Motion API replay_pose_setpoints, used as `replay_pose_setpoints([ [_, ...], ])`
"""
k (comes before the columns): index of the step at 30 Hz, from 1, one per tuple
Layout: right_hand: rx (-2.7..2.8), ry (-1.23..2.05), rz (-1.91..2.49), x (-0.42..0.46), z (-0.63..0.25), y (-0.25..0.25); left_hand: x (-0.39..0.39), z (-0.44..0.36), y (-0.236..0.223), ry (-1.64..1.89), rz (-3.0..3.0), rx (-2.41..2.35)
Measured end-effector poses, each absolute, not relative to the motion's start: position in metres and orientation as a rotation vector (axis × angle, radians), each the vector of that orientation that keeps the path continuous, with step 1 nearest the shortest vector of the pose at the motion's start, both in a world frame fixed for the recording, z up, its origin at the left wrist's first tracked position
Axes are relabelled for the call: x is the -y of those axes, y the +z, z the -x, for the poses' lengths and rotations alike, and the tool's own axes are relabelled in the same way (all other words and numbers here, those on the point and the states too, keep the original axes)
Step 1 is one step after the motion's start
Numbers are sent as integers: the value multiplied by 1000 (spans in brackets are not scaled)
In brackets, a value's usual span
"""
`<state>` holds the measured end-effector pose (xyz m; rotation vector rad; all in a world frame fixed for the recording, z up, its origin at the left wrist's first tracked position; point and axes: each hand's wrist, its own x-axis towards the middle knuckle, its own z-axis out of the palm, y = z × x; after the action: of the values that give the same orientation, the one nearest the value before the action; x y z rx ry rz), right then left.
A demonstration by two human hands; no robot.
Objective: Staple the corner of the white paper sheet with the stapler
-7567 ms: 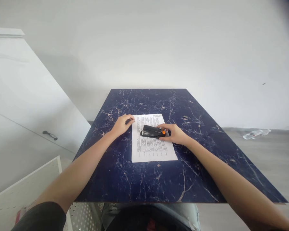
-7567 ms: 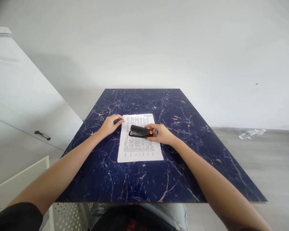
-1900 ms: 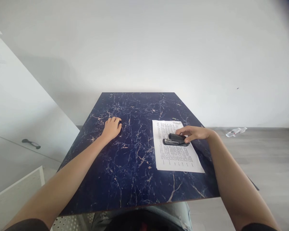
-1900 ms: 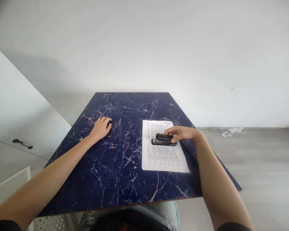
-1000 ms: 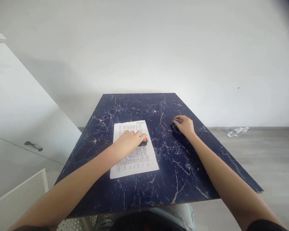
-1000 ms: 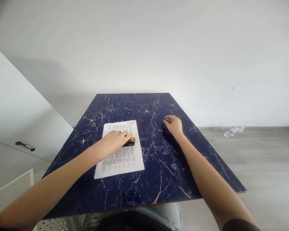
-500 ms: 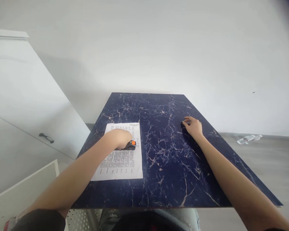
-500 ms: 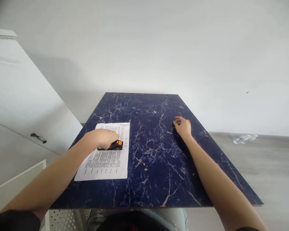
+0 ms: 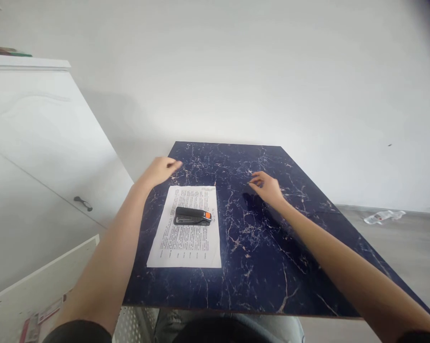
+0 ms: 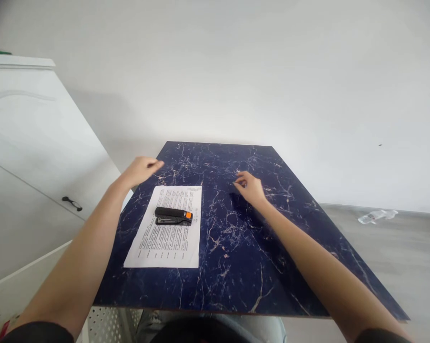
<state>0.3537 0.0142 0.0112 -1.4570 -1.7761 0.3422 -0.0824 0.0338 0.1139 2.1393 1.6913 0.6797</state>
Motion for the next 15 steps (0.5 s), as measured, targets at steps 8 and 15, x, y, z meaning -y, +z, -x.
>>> replay_pose_setpoints([
  [8, 1885, 596, 1201, -79, -191, 13, -36, 144, 15, 1368, -1289, -2101],
  [15, 2017, 661, 1252, -115, -137, 9, -44, 139, 15, 1406, -1252, -1788],
])
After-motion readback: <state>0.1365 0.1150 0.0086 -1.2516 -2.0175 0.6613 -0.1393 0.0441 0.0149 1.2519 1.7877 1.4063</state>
